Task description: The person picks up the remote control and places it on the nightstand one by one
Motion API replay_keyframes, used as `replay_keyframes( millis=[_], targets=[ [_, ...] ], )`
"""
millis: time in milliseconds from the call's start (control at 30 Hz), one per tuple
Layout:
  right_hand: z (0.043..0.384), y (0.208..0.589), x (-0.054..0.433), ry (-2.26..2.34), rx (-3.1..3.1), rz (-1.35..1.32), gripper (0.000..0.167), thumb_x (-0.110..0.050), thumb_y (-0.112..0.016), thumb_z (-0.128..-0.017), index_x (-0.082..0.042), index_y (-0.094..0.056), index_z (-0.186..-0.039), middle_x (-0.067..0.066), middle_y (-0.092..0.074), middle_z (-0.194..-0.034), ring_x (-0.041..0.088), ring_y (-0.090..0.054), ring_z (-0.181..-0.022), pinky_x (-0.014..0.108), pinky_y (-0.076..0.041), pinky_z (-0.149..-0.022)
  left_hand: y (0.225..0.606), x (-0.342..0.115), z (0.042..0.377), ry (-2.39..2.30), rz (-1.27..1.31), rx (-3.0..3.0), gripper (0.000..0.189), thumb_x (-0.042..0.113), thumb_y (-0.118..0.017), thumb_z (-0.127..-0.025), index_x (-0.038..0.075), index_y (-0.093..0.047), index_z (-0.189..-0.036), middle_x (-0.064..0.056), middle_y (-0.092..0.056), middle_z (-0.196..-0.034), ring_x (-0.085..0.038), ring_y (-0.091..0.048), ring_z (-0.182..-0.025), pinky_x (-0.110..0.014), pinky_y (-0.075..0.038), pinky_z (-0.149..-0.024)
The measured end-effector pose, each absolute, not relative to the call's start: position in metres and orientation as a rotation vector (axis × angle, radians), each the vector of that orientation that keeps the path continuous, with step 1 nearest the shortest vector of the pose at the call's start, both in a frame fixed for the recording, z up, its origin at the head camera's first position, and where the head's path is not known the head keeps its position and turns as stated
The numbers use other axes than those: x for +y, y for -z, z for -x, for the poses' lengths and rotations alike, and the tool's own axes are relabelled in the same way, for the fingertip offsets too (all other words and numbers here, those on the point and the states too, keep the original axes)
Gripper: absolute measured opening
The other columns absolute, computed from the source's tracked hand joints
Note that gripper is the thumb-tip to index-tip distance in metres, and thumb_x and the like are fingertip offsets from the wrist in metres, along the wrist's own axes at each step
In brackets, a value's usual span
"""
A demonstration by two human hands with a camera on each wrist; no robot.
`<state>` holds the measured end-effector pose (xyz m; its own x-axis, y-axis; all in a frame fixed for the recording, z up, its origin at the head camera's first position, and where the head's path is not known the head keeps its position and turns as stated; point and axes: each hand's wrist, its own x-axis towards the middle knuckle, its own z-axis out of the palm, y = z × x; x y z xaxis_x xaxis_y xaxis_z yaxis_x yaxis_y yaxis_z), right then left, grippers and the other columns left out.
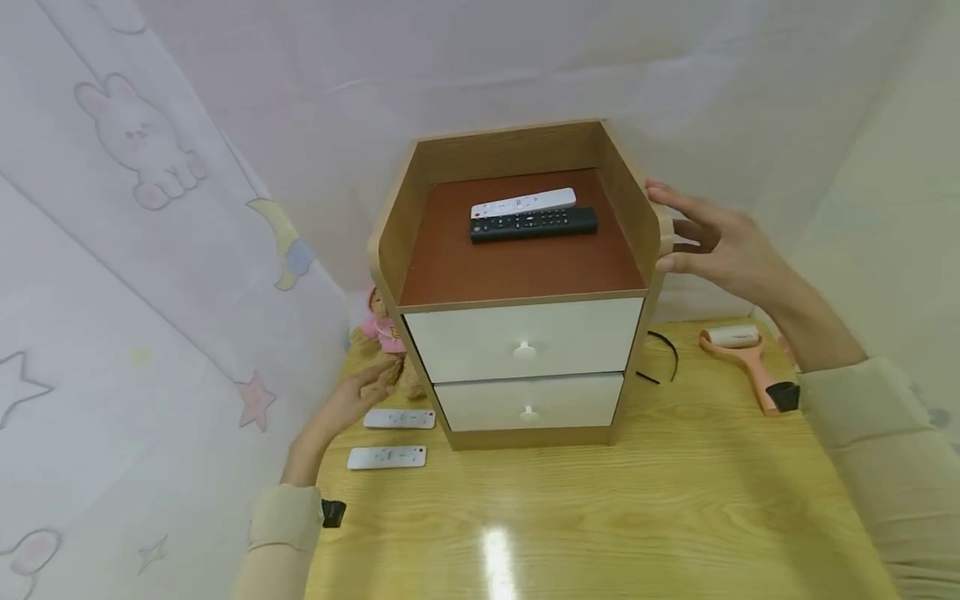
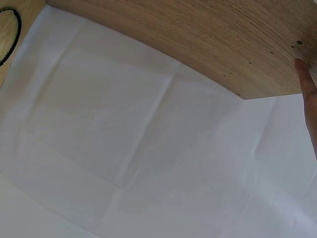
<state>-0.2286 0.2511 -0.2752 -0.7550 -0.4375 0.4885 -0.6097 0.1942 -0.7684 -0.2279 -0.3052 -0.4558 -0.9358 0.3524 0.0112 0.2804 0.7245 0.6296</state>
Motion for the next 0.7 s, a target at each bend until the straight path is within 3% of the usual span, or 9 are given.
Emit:
replay_keyframes(
  millis=[100, 300, 567, 700],
  targets=[
    [0.228, 0.276, 0.248, -1.607, -2.257, -1.068, 0.079, 0.022, -0.064, -0.079, -0.005, -0.037, -0.148, 0.007, -0.027, -0.157, 0.016, -0.044, -0.133, 0.017, -0.045, -0.096, 0.498, -0.322, 0.217, -0.770, -0.481, 2.817, 0.057, 0.020, -0.062, -0.095, 0.000, -0.041, -0.144, -0.028, -0.043, -0.142, -0.048, -0.043, -0.127, -0.061, -0.037, -0.100],
    [0.227, 0.275, 0.246, -1.566, -2.258, -1.072, 0.078, 0.022, -0.064, -0.078, -0.004, -0.037, -0.147, 0.008, -0.027, -0.157, 0.018, -0.036, -0.138, 0.016, -0.041, -0.100, 0.549, -0.337, 0.196, -0.559, -0.415, 2.824, 0.057, 0.003, -0.071, -0.084, 0.003, -0.051, -0.138, -0.023, -0.051, -0.137, -0.045, -0.050, -0.120, -0.058, -0.043, -0.095],
    [0.228, 0.274, 0.249, -1.485, -2.350, -0.984, 0.080, 0.016, -0.067, -0.080, -0.012, -0.038, -0.149, 0.002, -0.028, -0.157, 0.019, -0.042, -0.135, 0.016, -0.042, -0.098, 0.574, -0.339, 0.187, -0.515, -0.363, 2.842, 0.058, -0.006, -0.074, -0.078, 0.002, -0.056, -0.133, -0.020, -0.052, -0.137, -0.045, -0.048, -0.123, -0.059, -0.044, -0.093],
    [0.222, 0.268, 0.245, -1.520, -2.321, -1.016, 0.078, 0.019, -0.065, -0.080, -0.006, -0.037, -0.148, 0.007, -0.028, -0.157, 0.021, -0.037, -0.138, 0.016, -0.041, -0.100, 0.582, -0.341, 0.188, -0.525, -0.324, 2.828, 0.056, -0.001, -0.075, -0.080, 0.004, -0.057, -0.132, -0.020, -0.053, -0.136, -0.043, -0.049, -0.122, -0.058, -0.041, -0.097]
  ],
)
